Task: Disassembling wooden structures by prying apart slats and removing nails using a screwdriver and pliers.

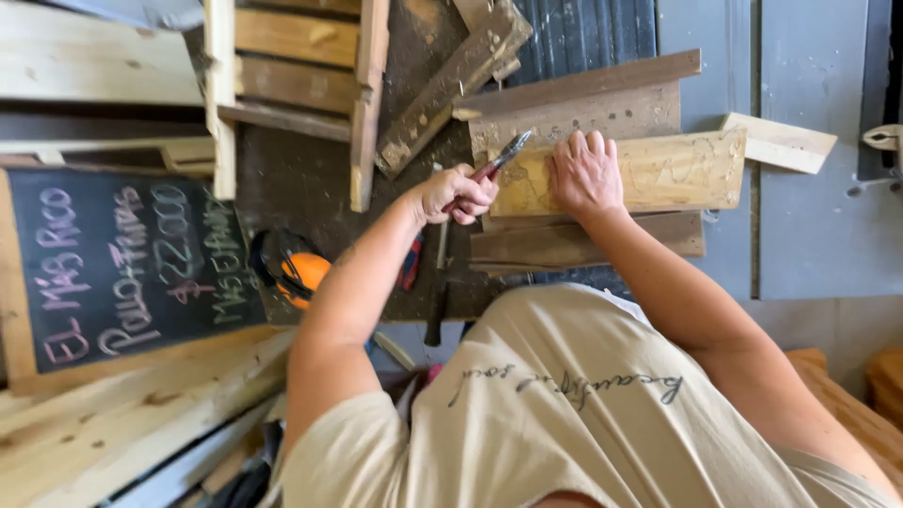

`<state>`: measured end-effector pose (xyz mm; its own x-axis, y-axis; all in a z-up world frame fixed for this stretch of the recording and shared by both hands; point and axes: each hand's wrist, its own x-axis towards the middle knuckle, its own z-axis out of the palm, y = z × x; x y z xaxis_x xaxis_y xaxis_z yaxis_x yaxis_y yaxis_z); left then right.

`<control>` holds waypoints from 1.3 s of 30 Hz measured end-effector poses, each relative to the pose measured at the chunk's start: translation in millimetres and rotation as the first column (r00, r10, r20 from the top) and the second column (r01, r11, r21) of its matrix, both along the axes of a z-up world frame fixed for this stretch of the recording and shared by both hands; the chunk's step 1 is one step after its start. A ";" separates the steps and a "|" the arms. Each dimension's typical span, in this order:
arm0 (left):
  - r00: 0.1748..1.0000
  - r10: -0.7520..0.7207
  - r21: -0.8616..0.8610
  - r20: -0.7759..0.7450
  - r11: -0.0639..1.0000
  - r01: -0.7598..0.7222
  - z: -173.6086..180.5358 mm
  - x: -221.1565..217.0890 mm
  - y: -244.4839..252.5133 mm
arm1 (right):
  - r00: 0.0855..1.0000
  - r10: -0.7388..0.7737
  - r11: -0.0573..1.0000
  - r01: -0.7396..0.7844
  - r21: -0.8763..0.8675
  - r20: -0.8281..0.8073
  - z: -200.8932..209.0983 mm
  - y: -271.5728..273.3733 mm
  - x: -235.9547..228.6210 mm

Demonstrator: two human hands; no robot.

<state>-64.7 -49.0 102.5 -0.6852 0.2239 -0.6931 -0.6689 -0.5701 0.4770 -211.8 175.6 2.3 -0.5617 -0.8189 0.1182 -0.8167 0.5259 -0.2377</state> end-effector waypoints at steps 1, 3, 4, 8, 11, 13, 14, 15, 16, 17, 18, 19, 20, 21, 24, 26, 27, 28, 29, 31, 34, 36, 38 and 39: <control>1.000 -0.011 -0.010 -0.001 1.000 0.011 8.1 -9.6 -9.5 | 1.000 -0.011 1.000 0.011 -0.010 -0.001 -3.2 -10.9 -8.6; 0.999 0.021 -0.165 0.027 0.986 -0.016 15.9 -8.1 1.9 | 0.999 0.040 0.996 -0.043 -0.078 -0.033 -9.2 -0.1 -8.7; 1.000 0.022 -0.170 0.015 0.985 -0.019 7.6 1.0 7.3 | 0.998 0.041 0.996 -0.045 -0.083 -0.045 -8.7 3.3 -8.5; 0.974 -0.224 -0.285 0.028 0.932 0.223 22.5 -0.2 28.9 | 0.470 0.060 0.808 0.495 -0.319 0.881 -14.0 -0.9 -5.7; 0.950 -0.312 -0.144 0.028 0.939 0.313 33.5 6.9 57.3 | -0.416 0.367 0.665 0.743 0.078 0.832 22.7 3.8 22.3; 0.942 -0.336 -0.115 0.006 0.935 0.335 26.5 5.7 66.9 | -0.598 0.487 0.686 0.713 0.145 0.637 43.5 2.7 19.9; 0.932 -0.357 -0.154 0.055 0.920 0.361 19.8 10.9 73.1 | -0.633 0.559 0.676 0.722 0.146 0.536 40.8 6.6 22.2; 0.921 -0.375 -0.192 0.104 0.901 0.388 12.7 15.9 79.4 | -0.657 0.623 0.667 0.730 0.149 0.426 37.6 10.7 24.3; 0.919 -0.379 -0.189 0.108 0.900 0.393 4.9 20.6 87.0 | -0.656 0.625 0.664 0.732 0.153 0.423 33.6 15.3 27.6; 0.896 -0.421 -0.312 0.144 0.840 0.445 -3.0 25.2 94.7 | -0.637 0.648 0.648 0.749 0.138 0.418 29.5 20.0 30.7; 0.869 -0.461 -0.427 0.181 0.759 0.492 -11.5 26.8 102.6 | -0.612 0.672 0.627 0.770 0.121 0.415 25.6 25.7 31.1; 0.865 -0.469 -0.425 0.180 0.756 0.498 -6.2 27.8 101.5 | -0.607 0.677 0.620 0.775 0.122 0.417 24.8 29.1 30.3; 0.816 -0.553 -0.492 0.171 0.670 0.556 -1.7 27.6 102.0 | -0.571 0.708 0.579 0.806 0.122 0.415 24.1 34.5 28.4; 0.758 -0.630 -0.556 0.167 0.575 0.601 2.8 27.4 102.7 | -0.534 0.738 0.536 0.835 0.121 0.413 23.5 40.4 26.5; 0.741 -0.664 -0.651 0.104 0.518 0.555 22.2 39.3 104.3 | -0.462 0.755 0.455 0.880 0.136 0.466 14.4 64.7 9.4; 0.782 -0.623 -0.665 0.034 0.570 0.483 36.6 48.0 105.0 | -0.352 0.622 0.346 0.925 0.158 0.699 29.3 91.9 -17.4; 0.825 -0.564 -0.674 -0.035 0.623 0.398 43.9 52.5 104.0 | -0.248 0.423 0.246 0.957 0.152 0.872 37.1 104.3 -30.9; 0.821 -0.570 -0.672 -0.036 0.622 0.402 43.8 59.0 104.3 | -0.245 0.423 0.240 0.959 0.153 0.873 26.5 129.7 -50.9; 0.854 -0.511 -0.703 -0.096 0.642 0.306 44.0 66.0 104.1 | -0.017 0.127 0.239 0.971 -0.014 0.992 16.2 155.2 -70.0; 0.882 -0.444 -0.733 -0.157 0.652 0.197 42.8 80.2 103.7 | 0.231 -0.167 0.296 0.939 -0.175 0.959 -20.4 196.8 -103.9; 0.920 -0.383 -0.843 -0.086 0.519 0.138 36.7 96.6 105.4 | 0.690 -0.646 0.733 0.680 0.012 0.326 -77.4 235.7 -127.9; 0.935 -0.351 -0.907 -0.053 0.408 0.102 32.5 106.3 106.2 | 0.675 -0.585 0.803 0.560 0.204 0.450 -89.8 229.8 -123.4; 0.937 -0.348 -0.933 -0.036 0.349 0.094 27.4 112.1 107.0 | 0.690 -0.561 0.820 0.538 0.193 0.458 -69.2 208.9 -114.4; 0.938 -0.347 -0.953 -0.016 0.289 0.091 25.1 115.9 107.4 | 0.700 -0.540 0.834 0.520 0.185 0.467 -59.1 198.5 -108.6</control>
<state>51.2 58.4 127.6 -0.8544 -0.3154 -0.4129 -0.5193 0.4928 0.6982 -320.4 374.0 -56.9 -0.8766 -0.3662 -0.3121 -0.1820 0.8528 -0.4896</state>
